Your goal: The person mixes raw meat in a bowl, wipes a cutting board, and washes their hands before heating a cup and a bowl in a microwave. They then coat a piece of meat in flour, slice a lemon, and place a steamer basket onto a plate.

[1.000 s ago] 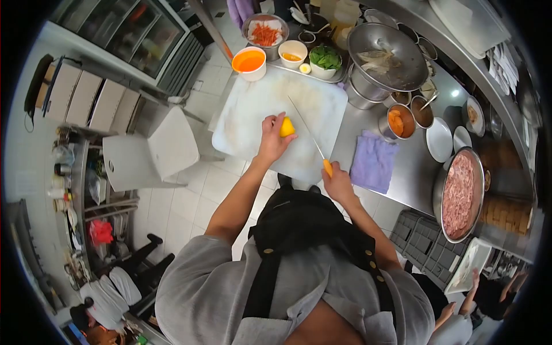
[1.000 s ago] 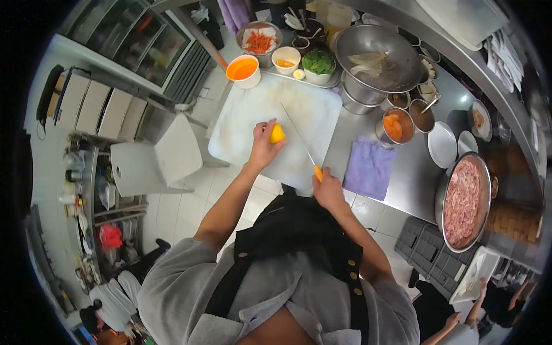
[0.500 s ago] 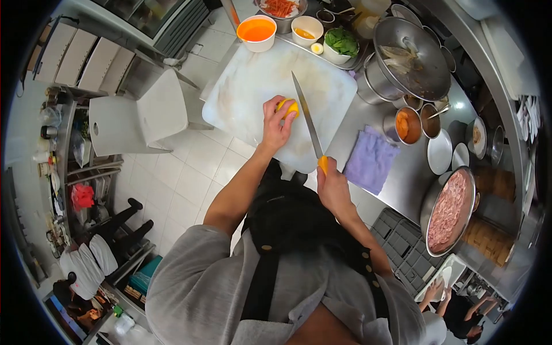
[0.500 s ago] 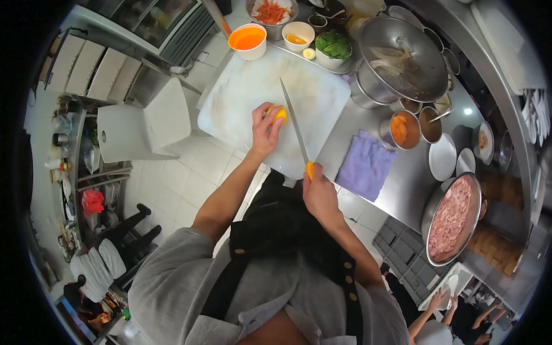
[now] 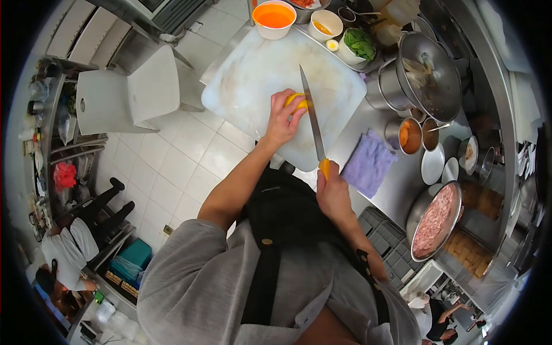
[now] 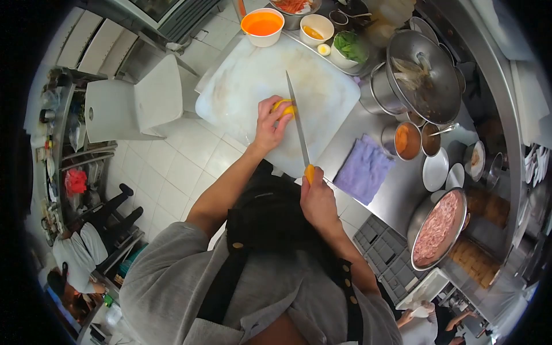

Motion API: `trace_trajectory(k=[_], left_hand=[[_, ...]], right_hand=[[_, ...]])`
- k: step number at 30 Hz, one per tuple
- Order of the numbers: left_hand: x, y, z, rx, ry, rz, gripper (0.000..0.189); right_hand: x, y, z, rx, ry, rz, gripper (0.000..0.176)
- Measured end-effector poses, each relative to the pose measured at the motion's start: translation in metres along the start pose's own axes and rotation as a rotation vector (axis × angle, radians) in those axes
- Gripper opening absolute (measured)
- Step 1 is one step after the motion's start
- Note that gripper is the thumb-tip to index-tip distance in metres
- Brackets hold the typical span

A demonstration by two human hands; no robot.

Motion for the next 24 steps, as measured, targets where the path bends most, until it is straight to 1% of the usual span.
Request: trace_trajectory(k=[2,4,7,9,13,15,21,24], left_hand=[[0.000,0.001,-0.001,0.001,0.008,0.000,0.028],[0.001,0.002,0.001,0.043,-0.031,-0.018,0.029],[0.001,0.001,0.001,0.003,-0.022,-0.018,0.028],[0.002,0.001,-0.001,0.005,-0.023,-0.014,0.029],[0.004,0.001,-0.001,0.002,-0.030,-0.005,0.029],[0.004,0.002,-0.001,0.011,-0.025,0.002,0.030],[0.005,0.002,0.001,0.005,-0.037,-0.008,0.030],[0.005,0.001,0.000,0.004,-0.055,-0.011,0.030]], right_hand=[[0.000,0.000,0.000,-0.003,0.003,-0.010,0.033],[0.002,0.001,-0.002,-0.002,0.006,-0.018,0.032],[0.005,0.007,-0.006,-0.081,-0.026,-0.079,0.029],[0.010,0.011,-0.009,-0.069,0.007,-0.084,0.027],[0.020,0.017,-0.014,-0.029,0.027,-0.095,0.026],[0.027,0.018,-0.017,-0.057,-0.009,-0.138,0.026],[0.050,0.022,-0.025,-0.092,-0.022,-0.225,0.026],[0.067,0.007,-0.019,-0.061,-0.018,-0.190,0.026]])
Point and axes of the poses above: each hand's wrist, its own x-axis towards the middle knuckle, its own y-axis out of the back of the hand, z = x × y, the point moved 4 cm from there along x, towards the middle knuckle, and after that the axes turned 15 degrees about -x, right-handed, at the moved point
